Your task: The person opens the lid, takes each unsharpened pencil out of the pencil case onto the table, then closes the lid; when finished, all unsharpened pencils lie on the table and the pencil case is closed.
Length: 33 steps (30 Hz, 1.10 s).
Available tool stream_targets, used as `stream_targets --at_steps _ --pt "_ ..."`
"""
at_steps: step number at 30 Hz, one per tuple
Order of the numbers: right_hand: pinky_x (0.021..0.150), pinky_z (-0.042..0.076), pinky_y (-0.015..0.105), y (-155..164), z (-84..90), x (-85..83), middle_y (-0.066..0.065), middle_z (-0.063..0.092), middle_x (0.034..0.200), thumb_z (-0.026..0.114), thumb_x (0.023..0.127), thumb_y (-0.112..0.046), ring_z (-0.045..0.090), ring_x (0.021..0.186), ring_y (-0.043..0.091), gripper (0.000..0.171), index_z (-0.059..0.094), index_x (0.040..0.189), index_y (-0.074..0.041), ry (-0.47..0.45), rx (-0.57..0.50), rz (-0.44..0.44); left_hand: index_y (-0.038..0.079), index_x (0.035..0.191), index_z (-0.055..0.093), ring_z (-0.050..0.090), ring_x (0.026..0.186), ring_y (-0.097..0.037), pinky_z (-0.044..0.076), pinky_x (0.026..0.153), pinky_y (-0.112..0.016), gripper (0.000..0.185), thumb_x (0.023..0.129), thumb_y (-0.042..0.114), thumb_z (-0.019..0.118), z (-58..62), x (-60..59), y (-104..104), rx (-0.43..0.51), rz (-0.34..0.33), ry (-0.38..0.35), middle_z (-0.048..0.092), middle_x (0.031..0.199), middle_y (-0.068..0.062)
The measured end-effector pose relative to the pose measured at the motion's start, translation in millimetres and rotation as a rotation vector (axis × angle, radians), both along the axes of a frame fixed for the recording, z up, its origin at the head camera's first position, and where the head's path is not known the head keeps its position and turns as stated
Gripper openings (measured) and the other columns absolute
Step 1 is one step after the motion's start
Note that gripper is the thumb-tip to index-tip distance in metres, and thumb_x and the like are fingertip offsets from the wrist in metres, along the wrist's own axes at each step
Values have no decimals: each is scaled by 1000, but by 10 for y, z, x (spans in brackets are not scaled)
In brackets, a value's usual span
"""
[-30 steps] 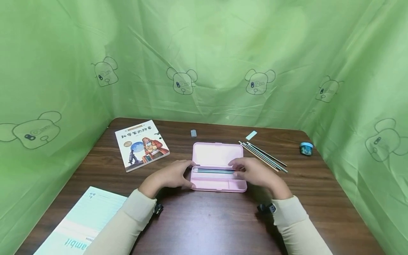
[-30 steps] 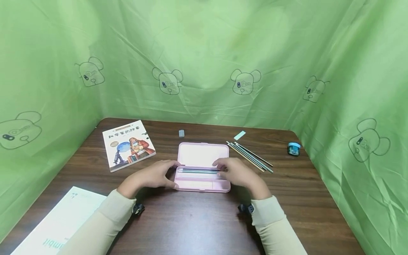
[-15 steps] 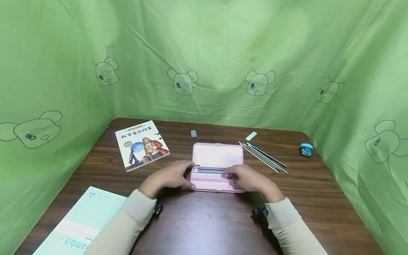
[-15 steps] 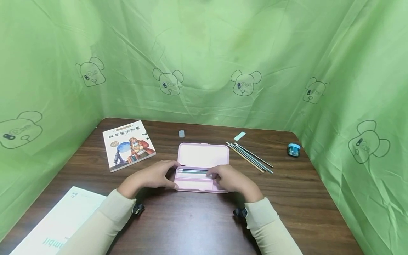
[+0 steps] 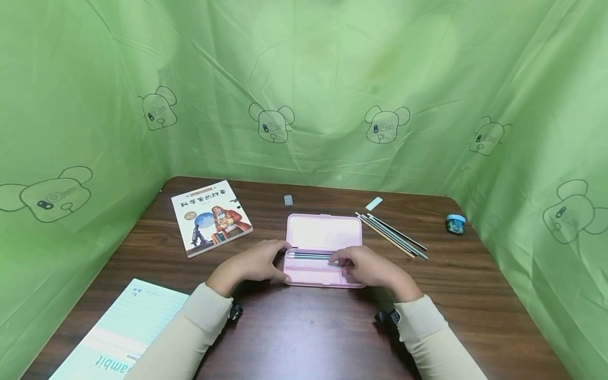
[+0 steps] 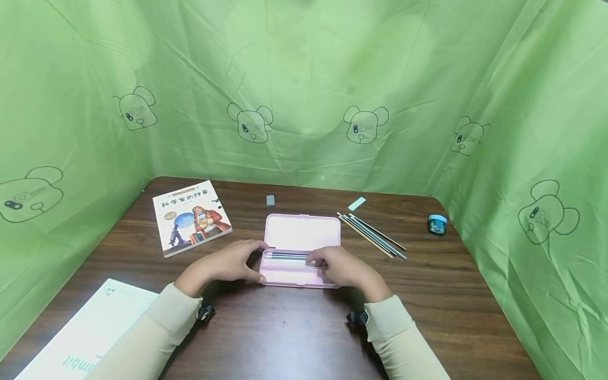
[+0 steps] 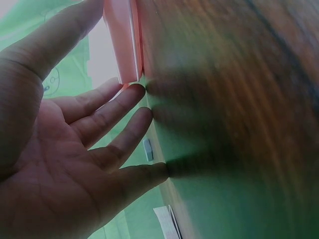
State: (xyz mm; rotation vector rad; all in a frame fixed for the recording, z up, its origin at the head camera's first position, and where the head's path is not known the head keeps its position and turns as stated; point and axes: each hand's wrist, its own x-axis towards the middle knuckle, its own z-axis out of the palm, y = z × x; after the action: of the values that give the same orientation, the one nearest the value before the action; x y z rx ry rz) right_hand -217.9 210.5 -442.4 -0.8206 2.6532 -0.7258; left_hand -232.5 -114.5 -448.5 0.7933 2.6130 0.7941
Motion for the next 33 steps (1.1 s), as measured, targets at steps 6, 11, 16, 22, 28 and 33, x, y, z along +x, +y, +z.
stream_targets --at_steps 6,11,16,22,28,33 --pt "86 58 28 52 32 -13 1 77 100 72 96 12 66 94 11 33 81 120 -9 3 -84 -6 6 142 67 65 135 -33 49 121 -54 72 84 35 99 3 2 0 10 1 -4 72 141 -14" --pt "86 59 28 194 153 -37 3 78 100 76 99 3 68 95 11 24 81 118 -11 32 -188 -89 6 143 66 64 135 -33 49 122 -54 72 85 35 98 -2 3 -3 17 7 -15 72 143 -14" --pt "84 59 30 415 312 -73 8 79 104 76 101 1 71 98 20 24 80 122 -10 100 -281 -296 6 144 66 64 137 -32 48 123 -54 73 85 35 99 -12 -4 -9 21 11 -27 71 143 -13" --pt "76 54 26 665 357 -140 15 79 107 75 104 -2 70 96 26 24 78 127 -6 226 -263 -534 6 145 66 62 138 -31 47 124 -54 74 86 35 98 -3 -1 -14 12 22 -36 70 145 -13" --pt "78 50 25 801 243 -216 18 79 106 74 103 -1 68 94 26 23 79 125 -3 260 -236 -646 5 144 66 63 137 -32 48 123 -54 74 85 35 98 9 15 -10 8 24 -29 71 145 -14" --pt "73 49 29 884 75 -275 17 77 102 74 102 1 64 87 22 22 79 123 -1 235 -183 -654 5 146 65 63 139 -32 48 124 -54 75 85 36 98 16 15 3 4 21 -24 71 145 -14"
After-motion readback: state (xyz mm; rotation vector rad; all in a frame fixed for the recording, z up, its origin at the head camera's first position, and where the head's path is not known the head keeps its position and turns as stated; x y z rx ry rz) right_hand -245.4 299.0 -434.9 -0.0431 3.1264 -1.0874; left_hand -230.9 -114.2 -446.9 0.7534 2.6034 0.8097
